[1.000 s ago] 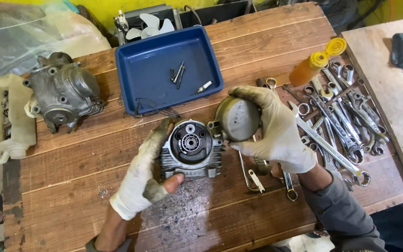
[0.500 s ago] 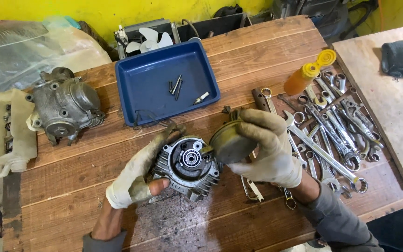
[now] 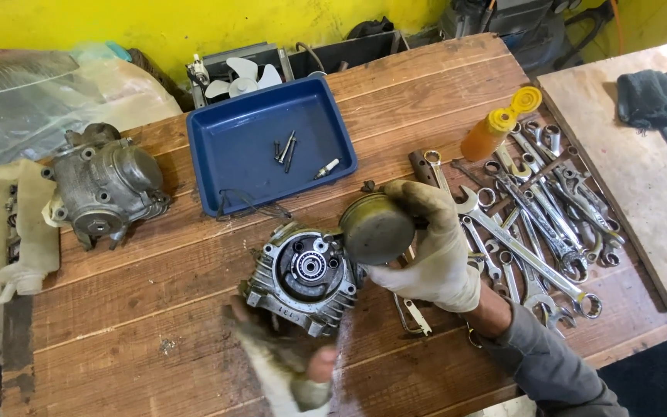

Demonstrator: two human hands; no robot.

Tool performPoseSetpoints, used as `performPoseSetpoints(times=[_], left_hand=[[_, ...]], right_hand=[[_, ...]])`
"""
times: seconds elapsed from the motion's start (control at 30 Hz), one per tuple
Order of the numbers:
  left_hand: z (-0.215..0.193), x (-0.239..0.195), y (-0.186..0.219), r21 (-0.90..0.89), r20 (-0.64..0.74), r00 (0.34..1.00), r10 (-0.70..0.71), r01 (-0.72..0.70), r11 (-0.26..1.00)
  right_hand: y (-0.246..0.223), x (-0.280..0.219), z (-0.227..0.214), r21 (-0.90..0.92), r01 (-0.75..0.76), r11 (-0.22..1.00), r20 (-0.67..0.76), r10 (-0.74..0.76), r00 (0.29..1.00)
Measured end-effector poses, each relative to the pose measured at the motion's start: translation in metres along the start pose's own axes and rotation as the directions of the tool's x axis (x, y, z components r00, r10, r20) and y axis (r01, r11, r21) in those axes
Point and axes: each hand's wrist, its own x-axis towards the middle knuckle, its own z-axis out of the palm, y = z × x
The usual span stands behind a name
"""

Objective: The person is disassembling and cleaning a motorcycle engine component on a wooden workbench, using a wrench and a brush.

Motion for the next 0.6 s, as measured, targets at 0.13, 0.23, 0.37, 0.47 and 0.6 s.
performPoseSetpoints(times=[0.13, 0.23, 0.37, 0.47, 0.6], left_hand=[[0.027, -0.028, -0.001, -0.052, -0.165, 0.977, -0.136, 0.129, 0.99], [0.033, -0.046, -0.007, -0.097, -0.255, 0.942, -0.22, 0.201, 0.975], [0.027, -0.053, -0.018, 0.074, -0.265, 0.953, -0.15, 0.175, 0.982], [0.019, -0.023, 0.01, -0.197, -0.172, 0.904, -0.391, 0.358, 0.913], [-0.009, -0.013, -0.005, 0.167, -0.021, 0.999, -0.047, 0.05, 0.985]], right_hand=[[-0.005, -0.005, -0.005, 0.192, -0.11, 0.975, 0.025, 0.107, 0.994], [-0.003, -0.008, -0.011, 0.115, 0.001, 0.993, 0.086, -0.011, 0.996], [-0.008, -0.001, -0.015, -0.161, 0.201, 0.966, 0.173, -0.173, 0.97], [-0.016, 0.003, -0.014, -0.183, 0.141, 0.973, 0.2, -0.104, 0.974], [-0.035, 0.011, -0.007, -0.168, -0.141, 0.976, 0.213, 0.176, 0.961]])
